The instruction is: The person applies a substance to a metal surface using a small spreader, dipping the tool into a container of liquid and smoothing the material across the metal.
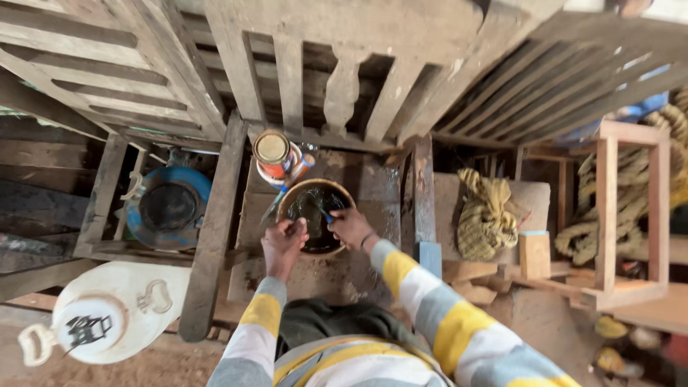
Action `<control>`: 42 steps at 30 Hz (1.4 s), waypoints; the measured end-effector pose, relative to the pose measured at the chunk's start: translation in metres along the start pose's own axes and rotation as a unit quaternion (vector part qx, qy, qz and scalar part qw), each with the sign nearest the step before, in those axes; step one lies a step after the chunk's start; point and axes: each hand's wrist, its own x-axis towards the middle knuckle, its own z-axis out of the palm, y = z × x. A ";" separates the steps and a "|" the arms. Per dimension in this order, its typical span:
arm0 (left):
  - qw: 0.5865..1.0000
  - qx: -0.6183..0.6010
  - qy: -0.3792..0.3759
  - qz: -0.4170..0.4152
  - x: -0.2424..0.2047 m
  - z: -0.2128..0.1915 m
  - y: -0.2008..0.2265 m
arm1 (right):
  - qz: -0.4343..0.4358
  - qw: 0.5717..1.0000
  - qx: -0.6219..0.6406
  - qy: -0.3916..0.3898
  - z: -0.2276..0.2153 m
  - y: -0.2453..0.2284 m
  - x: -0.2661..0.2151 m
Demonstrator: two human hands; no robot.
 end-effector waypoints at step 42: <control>0.932 -0.269 -0.241 0.033 -0.063 0.030 0.131 | -0.361 0.915 0.008 0.180 -0.086 -0.033 -0.247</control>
